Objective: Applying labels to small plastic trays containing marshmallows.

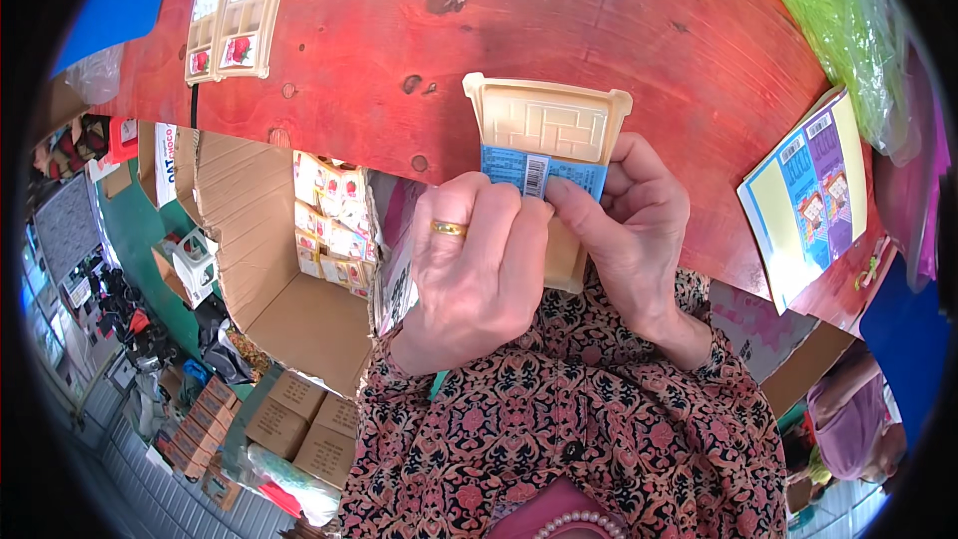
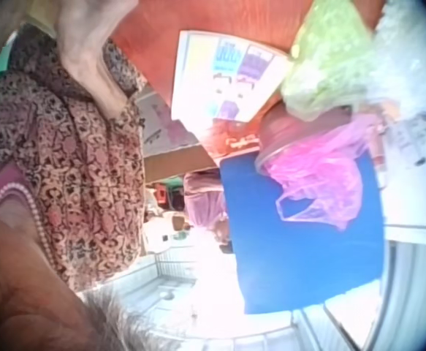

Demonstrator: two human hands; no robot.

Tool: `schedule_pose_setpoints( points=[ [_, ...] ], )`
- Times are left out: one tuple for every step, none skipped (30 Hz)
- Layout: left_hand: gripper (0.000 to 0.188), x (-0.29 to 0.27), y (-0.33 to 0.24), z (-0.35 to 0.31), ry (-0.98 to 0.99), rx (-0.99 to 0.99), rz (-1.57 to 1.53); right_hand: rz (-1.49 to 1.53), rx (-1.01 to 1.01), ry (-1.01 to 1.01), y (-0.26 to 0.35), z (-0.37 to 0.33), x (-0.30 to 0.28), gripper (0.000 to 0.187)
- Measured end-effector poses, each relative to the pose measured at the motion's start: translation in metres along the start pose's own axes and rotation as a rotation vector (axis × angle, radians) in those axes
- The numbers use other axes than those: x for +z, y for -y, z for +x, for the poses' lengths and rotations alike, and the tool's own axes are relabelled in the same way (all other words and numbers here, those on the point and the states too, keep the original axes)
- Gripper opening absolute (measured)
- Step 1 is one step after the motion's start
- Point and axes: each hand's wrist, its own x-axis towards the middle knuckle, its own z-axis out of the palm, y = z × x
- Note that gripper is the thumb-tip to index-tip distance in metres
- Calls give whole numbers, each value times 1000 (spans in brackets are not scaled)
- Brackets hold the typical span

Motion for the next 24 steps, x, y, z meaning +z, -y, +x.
schedule_pose_setpoints(
  points=[
    [25,2,0,1,-34,15,38,4,5,9,0,0,-1,24],
    [25,2,0,1,-47,32,72,4,5,7,1,0,-1,24],
    [24,3,-1,1,-67,31,73,5,11,13,1,0,-2,24],
    [23,3,-2,1,-38,37,103,25,17,21,1,0,-2,23],
    [23,3,-2,1,-23,40,119,6,18,20,1,1,-3,23],
    [22,3,-3,1,-8,43,134,18,6,24,1,1,-3,23],
    [19,4,-5,1,-11,30,138,30,-6,28,2,1,-3,23],
    [16,4,-6,1,-15,18,142,30,-6,27,2,2,-4,23],
    [16,6,-8,1,-14,19,141,38,-11,29,2,2,-4,23],
    [15,7,-10,1,-39,-8,124,46,-16,32,2,2,-4,23],
    [15,8,-11,1,-50,-40,105,47,-17,31,2,3,-5,23],
    [15,8,-12,0,-63,-34,107,46,-23,34,2,3,-6,23],
    [17,8,-14,-1,-68,-47,92,68,-35,40,3,4,-7,24],
    [20,7,-14,-3,-74,-60,78,46,-30,38,3,5,-7,24],
    [20,6,-14,-4,-74,-59,79,69,-34,39,2,5,-7,24],
    [22,4,-14,-6,-62,-75,46,91,-37,41,2,6,-8,25],
    [25,3,-13,-8,-51,-77,23,92,-38,42,2,6,-8,25],
    [25,1,-10,-9,-52,-91,14,88,-29,41,1,5,-8,25],
    [25,-2,-7,-11,25,-51,-19,93,-20,39,1,5,-8,25],
    [25,-3,-5,-12,109,-26,-61,82,-20,41,1,4,-8,25],
    [26,-3,-3,-13,142,-41,-121,76,-29,39,0,4,-8,25],
    [26,-2,-1,-13,134,-30,-118,87,-45,42,0,3,-8,25],
    [28,-1,0,-13,130,-30,-158,69,-39,37,0,3,-8,25],
    [30,1,2,-13,120,-27,-198,52,-38,36,0,3,-8,25]
  ],
)
